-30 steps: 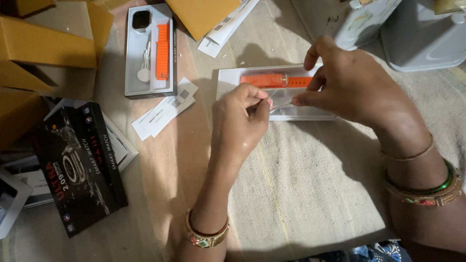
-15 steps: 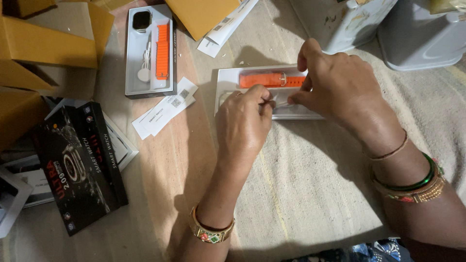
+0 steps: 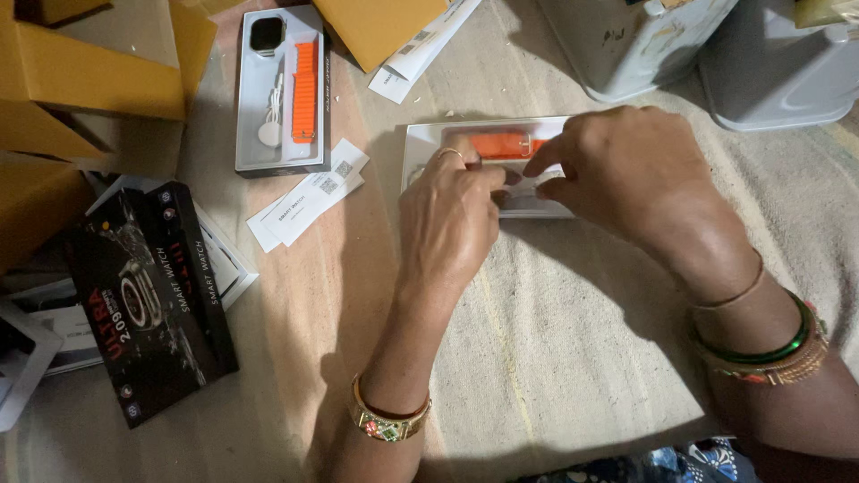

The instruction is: The person packs a smartwatch and its accessories into a retail box, then places the box into a larger shipping carton. They use a tape dispenser to seal the inner box and the outer shipping carton with packing tape.

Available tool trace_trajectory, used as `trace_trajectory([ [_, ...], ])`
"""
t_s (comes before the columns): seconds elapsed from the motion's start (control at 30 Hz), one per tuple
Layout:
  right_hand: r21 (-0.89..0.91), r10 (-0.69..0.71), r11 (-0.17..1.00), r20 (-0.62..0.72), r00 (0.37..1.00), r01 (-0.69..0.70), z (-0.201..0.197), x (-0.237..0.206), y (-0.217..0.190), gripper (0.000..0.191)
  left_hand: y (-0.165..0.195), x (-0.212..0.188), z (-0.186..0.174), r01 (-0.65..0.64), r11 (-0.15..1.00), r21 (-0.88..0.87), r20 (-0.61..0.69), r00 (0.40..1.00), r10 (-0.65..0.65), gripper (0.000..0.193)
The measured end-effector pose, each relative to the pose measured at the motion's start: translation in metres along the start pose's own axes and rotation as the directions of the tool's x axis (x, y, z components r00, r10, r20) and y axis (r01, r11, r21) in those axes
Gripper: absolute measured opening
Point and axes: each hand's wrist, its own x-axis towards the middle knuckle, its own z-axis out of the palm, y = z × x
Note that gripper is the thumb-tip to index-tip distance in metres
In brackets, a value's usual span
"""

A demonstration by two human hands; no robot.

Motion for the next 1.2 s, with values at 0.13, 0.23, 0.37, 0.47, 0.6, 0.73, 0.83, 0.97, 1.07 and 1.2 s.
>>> trace_trajectory([
  [0.13,-0.071,0.035,0.997,0.072,0.997,-0.029,0.004,0.004,-0.002,0.024,-0.007,0.004,0.001,0.058,0.998,0.037,0.056,0.997,-0.06,0.019],
  [0.23,-0.095,0.072,0.993,0.089,0.993,-0.063,0.003,0.005,-0.003,0.025,-0.01,0.005,-0.002,0.14,0.99,0.005,0.142,0.98,-0.14,0.01],
  [0.37,-0.109,0.129,0.987,0.101,0.987,-0.118,0.001,0.005,-0.004,0.025,-0.01,0.004,-0.005,0.083,0.996,0.01,0.084,0.993,-0.084,0.008],
  [0.47,-0.109,0.15,0.984,0.098,0.984,-0.139,0.0,0.004,-0.003,0.026,-0.009,0.005,-0.007,0.115,0.993,0.0,0.102,0.988,-0.114,0.008],
  [0.6,-0.134,0.166,0.978,0.045,0.985,-0.159,0.002,0.003,0.001,0.024,-0.006,0.006,-0.01,0.127,0.992,0.014,0.098,0.987,-0.128,0.007],
  [0.73,-0.082,0.171,0.982,0.033,0.985,-0.168,0.006,0.003,0.005,0.024,-0.003,0.005,-0.017,0.135,0.991,0.015,0.105,0.985,-0.135,0.011],
  [0.83,-0.088,0.183,0.979,-0.002,0.983,-0.182,0.008,0.003,0.011,0.027,-0.002,0.005,-0.022,0.118,0.993,-0.01,0.1,0.988,-0.116,0.013],
  [0.97,-0.085,0.149,0.985,-0.032,0.988,-0.151,0.008,0.006,0.02,0.026,-0.001,0.007,-0.024,0.157,0.987,-0.045,0.106,0.983,-0.151,0.017],
  [1.07,-0.035,0.149,0.988,-0.03,0.988,-0.15,0.004,-0.001,0.026,0.016,-0.001,0.007,-0.023,0.212,0.974,-0.086,0.146,0.969,-0.198,0.014],
  [1.2,0.134,-0.011,0.99,-0.223,0.975,0.042,-0.003,-0.006,0.029,0.021,0.0,0.007,-0.017,0.04,0.974,-0.225,-0.075,0.995,-0.058,0.011],
])
